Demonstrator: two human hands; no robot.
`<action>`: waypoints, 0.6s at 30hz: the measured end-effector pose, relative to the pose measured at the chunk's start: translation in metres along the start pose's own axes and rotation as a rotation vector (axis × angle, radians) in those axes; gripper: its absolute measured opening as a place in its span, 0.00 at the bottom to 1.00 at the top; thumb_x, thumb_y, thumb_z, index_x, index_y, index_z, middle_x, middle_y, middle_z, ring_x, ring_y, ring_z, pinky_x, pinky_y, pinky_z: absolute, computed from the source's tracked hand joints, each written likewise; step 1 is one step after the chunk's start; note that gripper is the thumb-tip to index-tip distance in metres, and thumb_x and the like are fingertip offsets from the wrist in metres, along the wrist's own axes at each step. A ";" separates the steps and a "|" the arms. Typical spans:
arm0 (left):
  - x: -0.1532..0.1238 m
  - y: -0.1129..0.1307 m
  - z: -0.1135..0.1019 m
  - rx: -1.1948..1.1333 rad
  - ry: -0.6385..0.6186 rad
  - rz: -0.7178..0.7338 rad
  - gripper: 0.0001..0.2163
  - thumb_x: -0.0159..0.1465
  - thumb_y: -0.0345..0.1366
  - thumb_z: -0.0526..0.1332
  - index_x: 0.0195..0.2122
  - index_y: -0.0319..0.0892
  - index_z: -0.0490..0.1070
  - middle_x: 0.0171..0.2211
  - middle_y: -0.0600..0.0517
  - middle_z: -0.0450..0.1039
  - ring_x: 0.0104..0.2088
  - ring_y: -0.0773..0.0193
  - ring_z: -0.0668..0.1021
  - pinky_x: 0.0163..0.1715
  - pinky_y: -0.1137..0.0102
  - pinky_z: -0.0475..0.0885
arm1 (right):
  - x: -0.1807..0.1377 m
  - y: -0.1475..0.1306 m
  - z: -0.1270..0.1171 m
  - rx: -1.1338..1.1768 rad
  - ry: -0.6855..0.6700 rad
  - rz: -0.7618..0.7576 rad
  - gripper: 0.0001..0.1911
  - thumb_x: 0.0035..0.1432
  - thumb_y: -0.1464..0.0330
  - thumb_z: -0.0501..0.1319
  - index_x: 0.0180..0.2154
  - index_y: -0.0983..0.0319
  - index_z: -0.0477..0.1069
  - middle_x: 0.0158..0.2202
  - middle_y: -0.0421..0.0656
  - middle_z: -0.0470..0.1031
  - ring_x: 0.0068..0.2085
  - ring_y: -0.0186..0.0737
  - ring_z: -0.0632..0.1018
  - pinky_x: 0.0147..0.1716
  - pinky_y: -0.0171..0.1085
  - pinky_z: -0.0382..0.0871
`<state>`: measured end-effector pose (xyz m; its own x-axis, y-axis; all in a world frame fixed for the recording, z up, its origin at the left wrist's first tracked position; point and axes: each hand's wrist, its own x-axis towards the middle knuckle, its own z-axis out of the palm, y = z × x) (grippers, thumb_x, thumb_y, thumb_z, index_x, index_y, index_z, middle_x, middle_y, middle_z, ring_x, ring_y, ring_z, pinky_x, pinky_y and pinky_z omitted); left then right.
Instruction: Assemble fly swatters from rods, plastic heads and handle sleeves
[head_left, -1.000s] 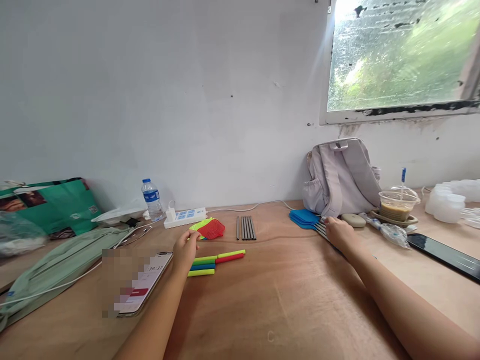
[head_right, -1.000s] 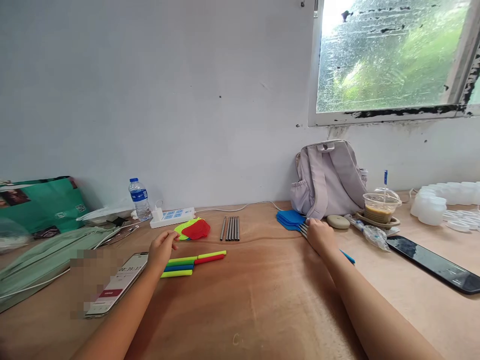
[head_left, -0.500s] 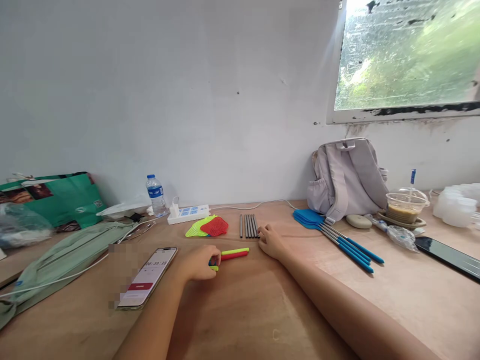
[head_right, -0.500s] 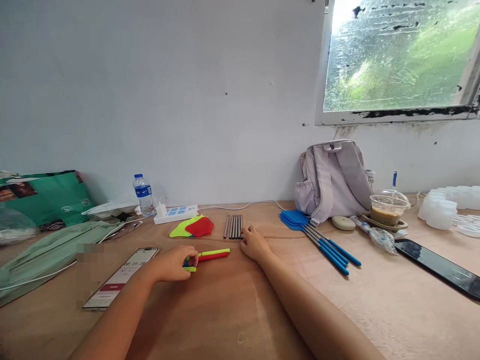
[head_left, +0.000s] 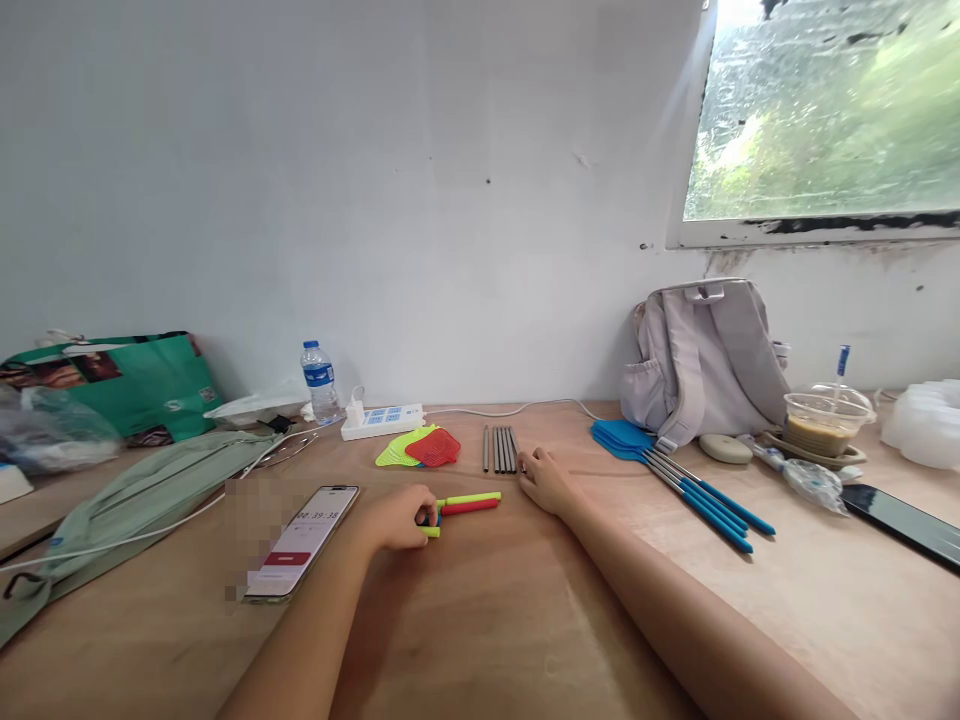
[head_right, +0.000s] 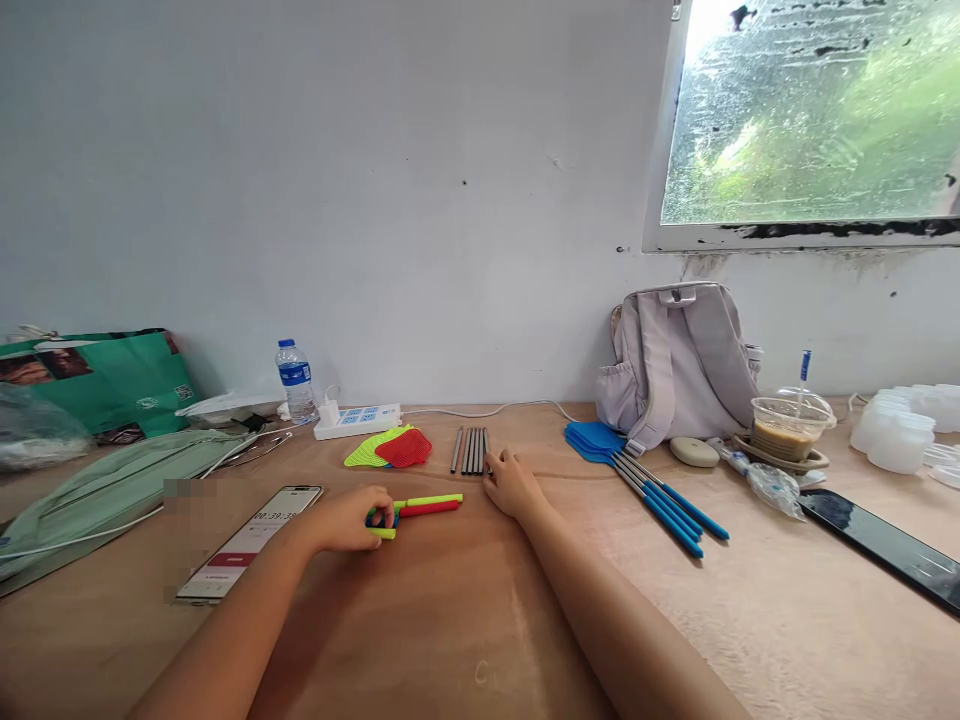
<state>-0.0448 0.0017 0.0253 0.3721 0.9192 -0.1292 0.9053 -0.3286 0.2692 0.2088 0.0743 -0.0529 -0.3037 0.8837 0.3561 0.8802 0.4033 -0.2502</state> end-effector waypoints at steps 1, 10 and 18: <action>0.001 -0.001 0.001 -0.006 -0.001 0.001 0.09 0.42 0.33 0.58 0.26 0.44 0.72 0.30 0.52 0.71 0.27 0.62 0.71 0.22 0.72 0.59 | 0.000 0.000 0.000 -0.005 -0.001 0.007 0.11 0.56 0.69 0.51 0.40 0.62 0.66 0.39 0.47 0.65 0.39 0.42 0.68 0.38 0.37 0.58; 0.002 -0.002 0.001 -0.120 -0.057 0.103 0.08 0.46 0.38 0.60 0.27 0.43 0.73 0.29 0.53 0.69 0.29 0.64 0.70 0.26 0.73 0.63 | 0.003 0.020 0.002 -0.046 0.019 0.234 0.10 0.58 0.71 0.50 0.40 0.68 0.64 0.36 0.54 0.69 0.36 0.46 0.73 0.32 0.38 0.62; -0.004 0.034 0.005 -0.693 0.000 0.334 0.10 0.55 0.42 0.59 0.33 0.41 0.67 0.31 0.52 0.70 0.35 0.62 0.72 0.37 0.68 0.66 | -0.009 0.047 -0.005 0.004 0.111 0.106 0.13 0.60 0.66 0.54 0.45 0.64 0.65 0.44 0.47 0.69 0.41 0.40 0.73 0.39 0.42 0.68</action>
<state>-0.0146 -0.0139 0.0305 0.6028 0.7953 0.0643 0.4094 -0.3775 0.8306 0.2546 0.0837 -0.0629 -0.1665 0.8898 0.4249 0.9036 0.3102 -0.2954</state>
